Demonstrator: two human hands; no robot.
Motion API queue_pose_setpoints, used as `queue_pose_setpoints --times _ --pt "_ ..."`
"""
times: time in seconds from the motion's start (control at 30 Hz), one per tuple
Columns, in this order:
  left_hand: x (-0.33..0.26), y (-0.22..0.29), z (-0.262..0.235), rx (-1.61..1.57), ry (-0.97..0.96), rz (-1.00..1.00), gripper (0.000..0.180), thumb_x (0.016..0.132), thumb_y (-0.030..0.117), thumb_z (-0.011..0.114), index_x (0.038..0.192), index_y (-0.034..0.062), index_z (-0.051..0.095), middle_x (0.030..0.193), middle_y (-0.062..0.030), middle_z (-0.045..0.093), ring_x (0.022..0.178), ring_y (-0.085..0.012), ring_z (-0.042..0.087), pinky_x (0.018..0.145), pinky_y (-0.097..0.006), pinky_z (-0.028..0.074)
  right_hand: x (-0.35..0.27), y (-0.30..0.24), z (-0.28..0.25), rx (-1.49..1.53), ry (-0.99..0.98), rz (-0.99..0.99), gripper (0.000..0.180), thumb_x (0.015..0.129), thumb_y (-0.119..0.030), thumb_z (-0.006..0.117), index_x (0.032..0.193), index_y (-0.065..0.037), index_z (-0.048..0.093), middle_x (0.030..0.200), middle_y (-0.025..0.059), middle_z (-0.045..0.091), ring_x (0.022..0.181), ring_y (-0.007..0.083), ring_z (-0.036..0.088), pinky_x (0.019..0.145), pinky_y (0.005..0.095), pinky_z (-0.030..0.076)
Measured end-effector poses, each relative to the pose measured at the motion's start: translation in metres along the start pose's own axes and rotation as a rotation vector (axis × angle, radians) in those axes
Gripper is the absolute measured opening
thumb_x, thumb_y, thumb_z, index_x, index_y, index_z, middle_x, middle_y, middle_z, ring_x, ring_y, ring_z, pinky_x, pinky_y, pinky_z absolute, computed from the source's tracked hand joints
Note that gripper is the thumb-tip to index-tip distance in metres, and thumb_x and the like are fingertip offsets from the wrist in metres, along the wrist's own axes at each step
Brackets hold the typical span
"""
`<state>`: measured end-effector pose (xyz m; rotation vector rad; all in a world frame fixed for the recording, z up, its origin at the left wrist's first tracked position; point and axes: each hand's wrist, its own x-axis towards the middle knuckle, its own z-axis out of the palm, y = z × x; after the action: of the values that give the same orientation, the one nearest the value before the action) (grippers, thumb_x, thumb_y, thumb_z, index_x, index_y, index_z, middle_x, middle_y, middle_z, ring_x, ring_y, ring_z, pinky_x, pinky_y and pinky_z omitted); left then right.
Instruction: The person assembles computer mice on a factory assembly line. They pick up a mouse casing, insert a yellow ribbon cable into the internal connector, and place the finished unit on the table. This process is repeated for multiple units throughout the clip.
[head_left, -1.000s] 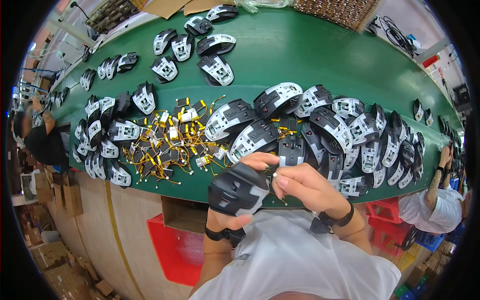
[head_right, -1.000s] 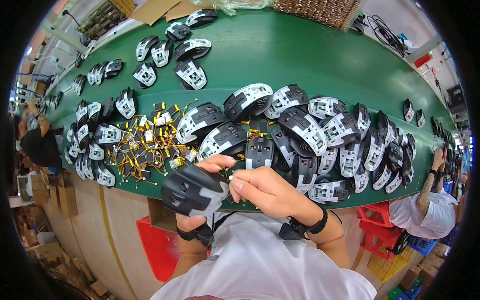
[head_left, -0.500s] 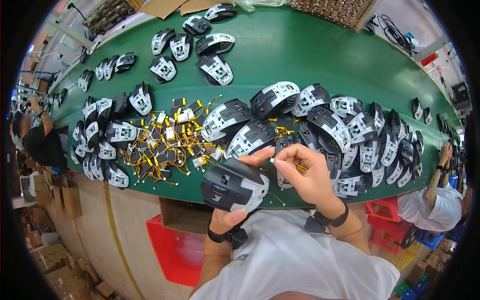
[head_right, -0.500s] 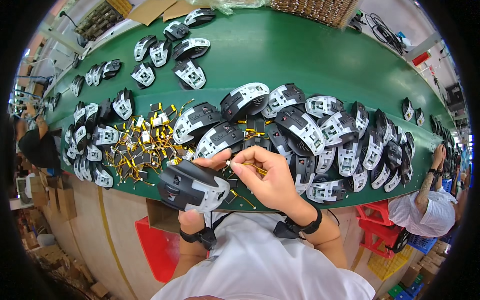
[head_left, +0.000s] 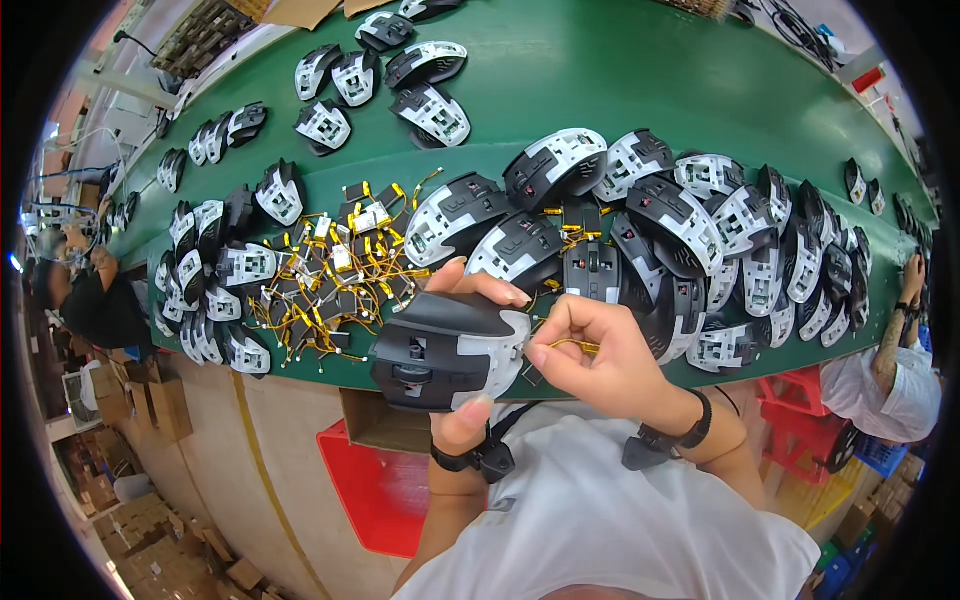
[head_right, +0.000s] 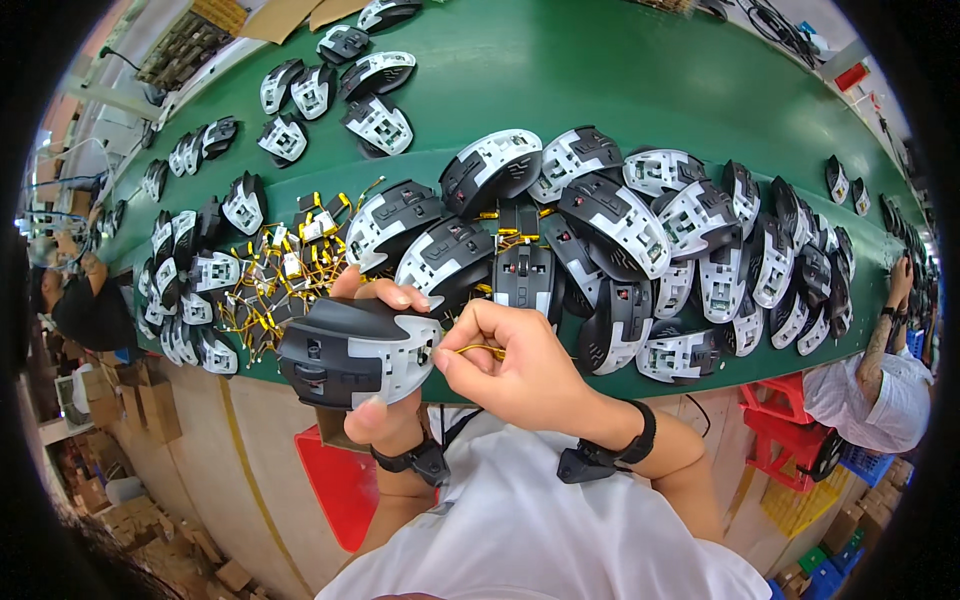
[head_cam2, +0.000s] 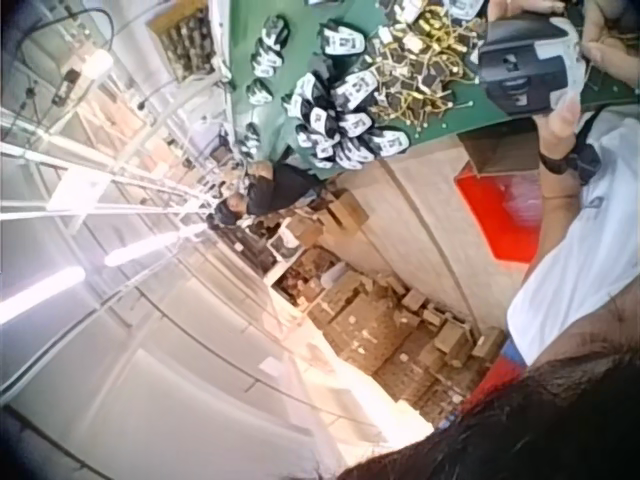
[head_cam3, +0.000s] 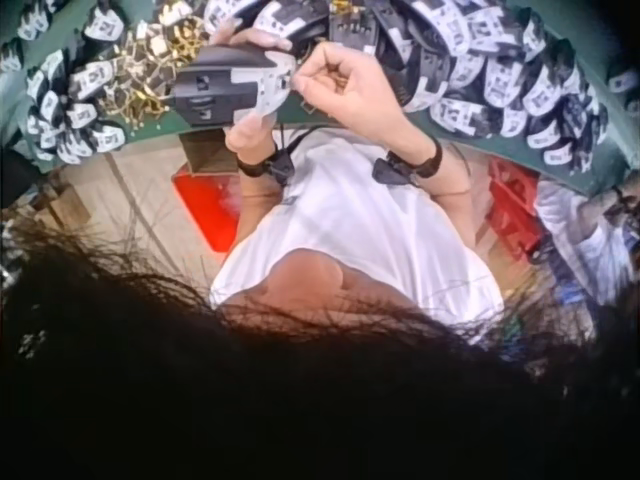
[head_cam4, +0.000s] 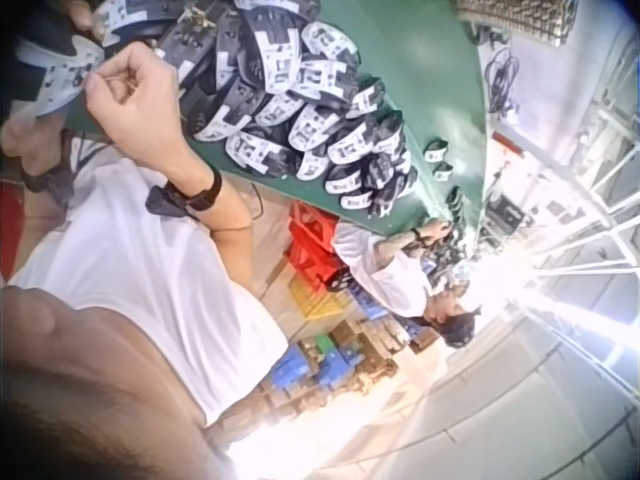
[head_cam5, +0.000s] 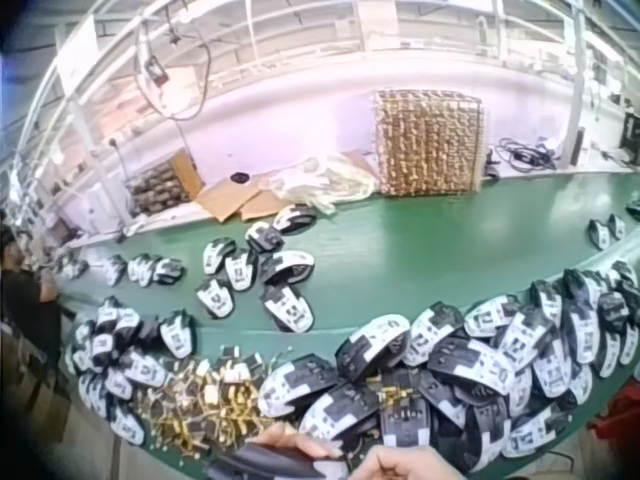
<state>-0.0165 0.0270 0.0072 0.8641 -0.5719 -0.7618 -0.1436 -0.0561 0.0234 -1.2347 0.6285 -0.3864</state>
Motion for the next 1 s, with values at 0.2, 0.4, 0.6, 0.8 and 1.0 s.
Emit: queue_pose_setpoints --times 0.2,0.4,0.6,0.8,1.0 --pt "0.000 -0.002 0.004 -0.011 0.020 -0.058 0.102 0.060 0.047 0.076 0.142 0.0004 0.036 0.108 -0.0171 0.055 0.100 -0.0313 0.055 0.091 -0.042 0.045 -0.001 -0.001 0.002 0.039 0.059 0.000 0.013 0.085 -0.008 0.069 0.082 -0.001 0.059 0.058 -0.0084 0.044 0.055 -0.0011 0.036 0.049 0.0204 0.031" --pt "0.001 -0.003 0.005 -0.021 0.033 -0.081 0.102 0.059 0.046 0.076 0.141 -0.0008 0.037 0.108 -0.0170 0.054 0.099 -0.0306 0.054 0.091 -0.041 0.044 0.002 0.000 -0.002 -0.126 0.068 -0.025 0.012 0.082 -0.007 0.069 0.082 -0.001 0.059 0.056 -0.0064 0.042 0.054 0.0004 0.037 0.049 0.0216 0.033" --pt "0.003 -0.002 -0.001 -0.023 -0.087 -0.149 0.099 0.061 0.041 0.075 0.143 -0.0005 0.036 0.115 -0.0146 0.054 0.107 -0.0214 0.053 0.095 -0.035 0.043 0.008 -0.008 -0.011 -0.194 0.005 0.055 0.013 0.080 -0.010 0.069 0.077 -0.001 0.060 0.055 -0.0054 0.042 0.053 0.0015 0.038 0.047 0.0231 0.032" --pt "0.004 -0.001 0.014 0.065 0.016 -0.131 0.097 0.058 0.038 0.072 0.138 -0.0056 0.038 0.107 -0.0187 0.054 0.102 -0.0298 0.054 0.092 -0.040 0.043 0.010 -0.005 -0.012 -0.244 0.026 0.048 0.015 0.078 -0.012 0.068 0.076 0.000 0.059 0.055 -0.0035 0.043 0.053 0.0028 0.039 0.047 0.0249 0.032" --pt "0.003 -0.008 0.008 0.187 -0.051 -0.012 0.097 0.063 0.040 0.075 0.139 -0.0063 0.037 0.109 -0.0169 0.054 0.104 -0.0273 0.054 0.093 -0.040 0.043 0.017 -0.004 -0.010 -0.069 -0.001 0.098 0.012 0.079 -0.009 0.067 0.077 0.000 0.058 0.058 -0.0068 0.045 0.056 0.0008 0.039 0.048 0.0220 0.033"
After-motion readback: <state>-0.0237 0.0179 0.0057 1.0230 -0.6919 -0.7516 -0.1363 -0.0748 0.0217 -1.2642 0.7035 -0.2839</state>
